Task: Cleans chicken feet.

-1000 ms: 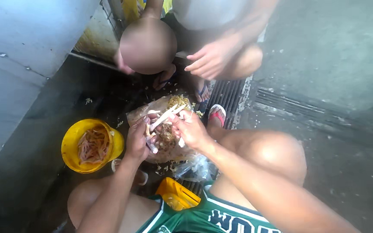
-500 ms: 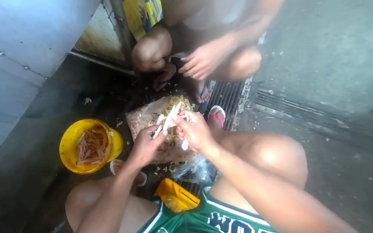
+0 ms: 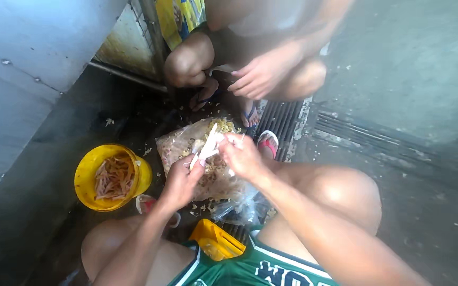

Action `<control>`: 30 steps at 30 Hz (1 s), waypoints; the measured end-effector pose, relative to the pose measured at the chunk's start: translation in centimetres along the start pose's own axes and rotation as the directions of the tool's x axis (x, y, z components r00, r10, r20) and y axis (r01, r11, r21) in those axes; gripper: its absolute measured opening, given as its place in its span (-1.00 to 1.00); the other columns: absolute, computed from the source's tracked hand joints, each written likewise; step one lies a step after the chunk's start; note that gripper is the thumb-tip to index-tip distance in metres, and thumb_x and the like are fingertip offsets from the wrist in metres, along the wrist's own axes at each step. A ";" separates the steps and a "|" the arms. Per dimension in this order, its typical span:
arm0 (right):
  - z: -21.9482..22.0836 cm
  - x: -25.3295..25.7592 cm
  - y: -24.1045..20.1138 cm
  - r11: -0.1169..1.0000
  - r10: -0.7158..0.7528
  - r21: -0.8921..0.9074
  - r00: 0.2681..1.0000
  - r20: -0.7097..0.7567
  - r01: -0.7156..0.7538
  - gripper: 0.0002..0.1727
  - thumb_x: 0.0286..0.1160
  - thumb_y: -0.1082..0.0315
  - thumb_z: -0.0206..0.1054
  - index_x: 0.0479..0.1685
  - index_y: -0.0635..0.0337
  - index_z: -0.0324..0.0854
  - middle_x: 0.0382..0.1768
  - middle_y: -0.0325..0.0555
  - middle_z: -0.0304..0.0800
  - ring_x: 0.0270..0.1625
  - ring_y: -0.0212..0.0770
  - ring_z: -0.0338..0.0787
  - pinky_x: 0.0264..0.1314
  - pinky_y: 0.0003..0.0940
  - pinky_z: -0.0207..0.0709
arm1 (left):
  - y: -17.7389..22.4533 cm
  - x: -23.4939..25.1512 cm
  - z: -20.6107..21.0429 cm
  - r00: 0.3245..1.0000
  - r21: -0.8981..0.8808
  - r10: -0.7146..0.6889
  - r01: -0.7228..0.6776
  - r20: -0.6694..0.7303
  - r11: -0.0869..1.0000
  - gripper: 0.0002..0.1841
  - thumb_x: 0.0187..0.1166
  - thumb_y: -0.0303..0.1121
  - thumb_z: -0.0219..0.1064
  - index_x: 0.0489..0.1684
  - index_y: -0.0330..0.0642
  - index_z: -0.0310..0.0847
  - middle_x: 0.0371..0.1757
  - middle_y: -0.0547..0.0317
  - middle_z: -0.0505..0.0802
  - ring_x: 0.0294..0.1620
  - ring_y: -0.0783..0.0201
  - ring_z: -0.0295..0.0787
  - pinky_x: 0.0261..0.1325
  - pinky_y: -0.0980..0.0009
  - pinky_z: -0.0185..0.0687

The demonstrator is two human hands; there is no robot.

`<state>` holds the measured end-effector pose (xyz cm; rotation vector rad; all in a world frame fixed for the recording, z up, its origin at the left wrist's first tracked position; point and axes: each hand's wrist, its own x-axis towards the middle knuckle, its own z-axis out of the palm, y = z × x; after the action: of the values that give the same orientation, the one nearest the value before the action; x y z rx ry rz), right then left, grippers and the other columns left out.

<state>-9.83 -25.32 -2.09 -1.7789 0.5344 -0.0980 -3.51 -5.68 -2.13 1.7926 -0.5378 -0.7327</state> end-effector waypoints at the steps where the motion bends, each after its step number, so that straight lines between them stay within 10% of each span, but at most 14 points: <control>1: -1.1 0.8 0.3 0.999 0.025 0.047 0.999 -0.030 -0.023 -0.59 0.81 0.02 0.12 -0.24 0.11 0.69 -0.59 -0.21 0.54 -0.63 -0.28 0.50 -0.53 -0.28 0.51 | 0.0 -0.4 -0.1 1.000 -0.048 0.004 -0.003 0.016 0.999 -0.74 0.78 -0.22 0.16 -0.25 -0.13 0.69 -0.60 0.33 0.57 -0.66 0.41 0.43 -0.59 0.45 0.40; 5: -4.2 1.7 0.8 0.973 -0.025 0.229 0.999 -0.047 0.035 -0.55 0.82 -0.01 0.12 -0.39 0.11 0.53 -0.68 -0.20 0.40 -0.75 -0.30 0.36 -0.70 -0.38 0.36 | -0.2 -1.0 -0.5 0.996 -0.237 -0.083 0.084 0.014 0.968 -0.71 0.78 -0.23 0.11 -0.30 -0.11 0.67 -0.57 0.37 0.62 -0.67 0.48 0.42 -0.63 0.54 0.38; 11: 0.0 -1.1 0.6 0.977 0.041 0.188 0.954 0.295 -0.100 -0.62 0.79 0.04 0.14 -0.13 0.16 0.66 -0.50 -0.26 0.61 -0.54 -0.41 0.57 -0.46 -0.49 0.53 | 0.1 -0.1 -0.8 0.970 -0.703 -0.174 0.245 0.173 0.668 -0.58 0.84 -0.12 -0.09 -0.39 -0.13 0.51 -0.50 0.23 0.59 -0.65 0.42 0.44 -0.62 0.56 0.38; 19: 0.5 -0.6 0.7 0.985 -0.113 0.154 0.954 0.277 0.072 -0.72 0.76 0.13 0.25 -0.23 0.14 0.66 -0.57 -0.29 0.63 -0.55 -0.45 0.59 -0.44 -0.54 0.51 | 0.0 0.2 0.4 0.982 -0.363 -0.132 0.172 0.133 0.916 -0.55 0.89 -0.16 -0.09 -0.34 -0.14 0.63 -0.52 0.30 0.63 -0.68 0.46 0.38 -0.64 0.54 0.32; 30: -0.5 -0.9 0.0 0.927 -0.354 -0.112 0.933 0.059 0.358 -0.74 0.61 0.27 0.26 -0.51 0.05 0.60 -0.70 -0.38 0.43 -0.66 -0.48 0.41 -0.62 -0.51 0.31 | -0.3 0.3 -0.6 0.957 -0.547 -0.112 0.247 0.268 0.800 -0.56 0.85 -0.04 -0.07 -0.36 -0.07 0.55 -0.51 0.33 0.58 -0.63 0.48 0.41 -0.61 0.58 0.31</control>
<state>-10.78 -25.46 -1.75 -1.9783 0.1859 -0.2889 -2.82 -5.38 -2.34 1.2012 -0.2430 -1.1084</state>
